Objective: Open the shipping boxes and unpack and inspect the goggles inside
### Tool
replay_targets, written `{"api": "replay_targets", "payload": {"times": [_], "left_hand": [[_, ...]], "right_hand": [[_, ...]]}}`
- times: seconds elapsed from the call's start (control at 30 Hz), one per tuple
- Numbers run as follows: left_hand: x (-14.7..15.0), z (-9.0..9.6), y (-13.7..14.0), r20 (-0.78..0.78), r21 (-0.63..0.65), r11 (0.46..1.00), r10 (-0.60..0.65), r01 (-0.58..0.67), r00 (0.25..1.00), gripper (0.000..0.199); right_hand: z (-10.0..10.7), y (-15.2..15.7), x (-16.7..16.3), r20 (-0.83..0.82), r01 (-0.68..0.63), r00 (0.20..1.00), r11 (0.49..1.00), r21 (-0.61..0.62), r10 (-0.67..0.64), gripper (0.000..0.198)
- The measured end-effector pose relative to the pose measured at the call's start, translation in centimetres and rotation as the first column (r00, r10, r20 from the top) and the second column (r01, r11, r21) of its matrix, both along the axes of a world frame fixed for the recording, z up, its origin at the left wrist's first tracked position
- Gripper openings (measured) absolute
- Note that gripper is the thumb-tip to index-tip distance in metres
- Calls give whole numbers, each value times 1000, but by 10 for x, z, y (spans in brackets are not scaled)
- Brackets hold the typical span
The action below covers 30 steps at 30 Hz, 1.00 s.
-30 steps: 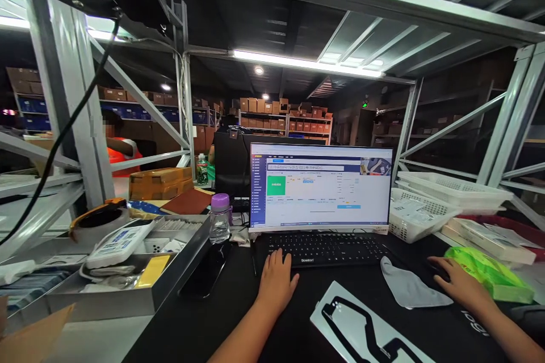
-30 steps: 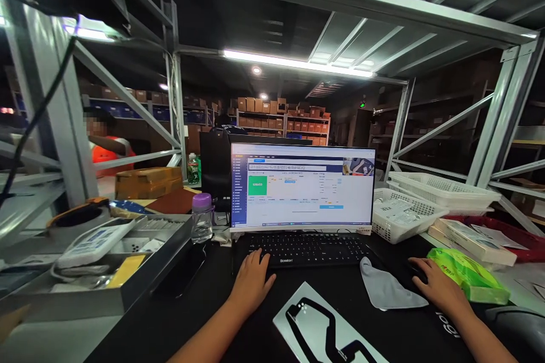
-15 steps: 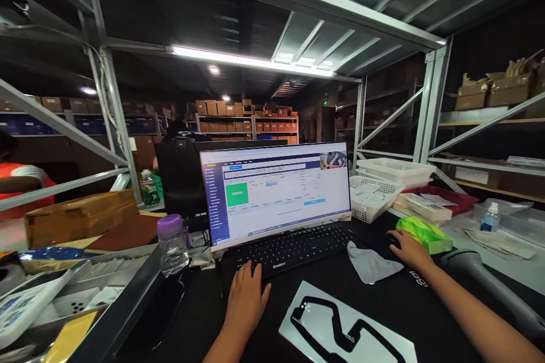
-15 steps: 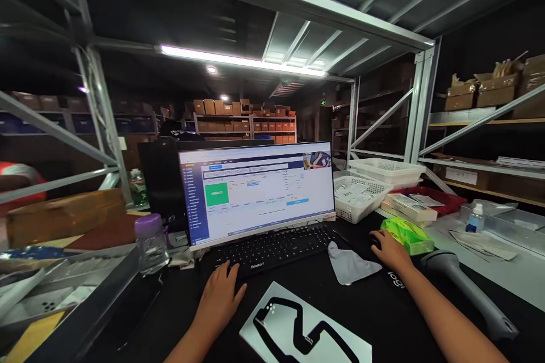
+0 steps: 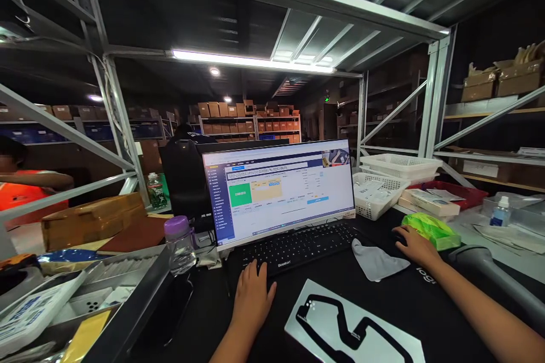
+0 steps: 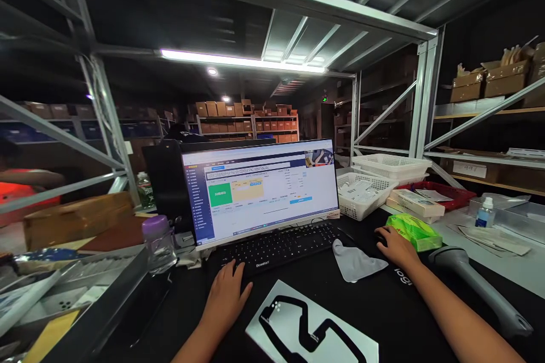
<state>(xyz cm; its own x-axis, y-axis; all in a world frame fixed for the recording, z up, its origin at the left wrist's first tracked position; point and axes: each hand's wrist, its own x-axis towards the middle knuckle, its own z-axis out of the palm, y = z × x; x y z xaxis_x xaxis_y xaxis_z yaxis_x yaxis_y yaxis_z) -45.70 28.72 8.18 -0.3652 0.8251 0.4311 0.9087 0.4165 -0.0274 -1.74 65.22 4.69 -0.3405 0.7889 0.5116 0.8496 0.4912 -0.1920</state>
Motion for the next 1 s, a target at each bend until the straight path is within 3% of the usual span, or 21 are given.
{"api": "replay_targets", "payload": {"times": [0.37,0.7,0.83,1.0], "left_hand": [[-5,-9,4,-27,73,997,-25,26,999,45],[-13,-20,9,-145,241,965,-66,99,987,41],[-9,-4,4,-211,384,919,-5,87,978,46],[2,16,-6,-307,655,750,161,86,938,59]], "right_hand": [[-3,3,-3,-46,-11,999,999,46,13,51],[3,-8,5,-42,-24,999,1000,6,24,57],[6,-10,6,-48,-56,997,998,-17,55,52],[9,-12,5,-81,-77,994,997,-30,74,52]]}}
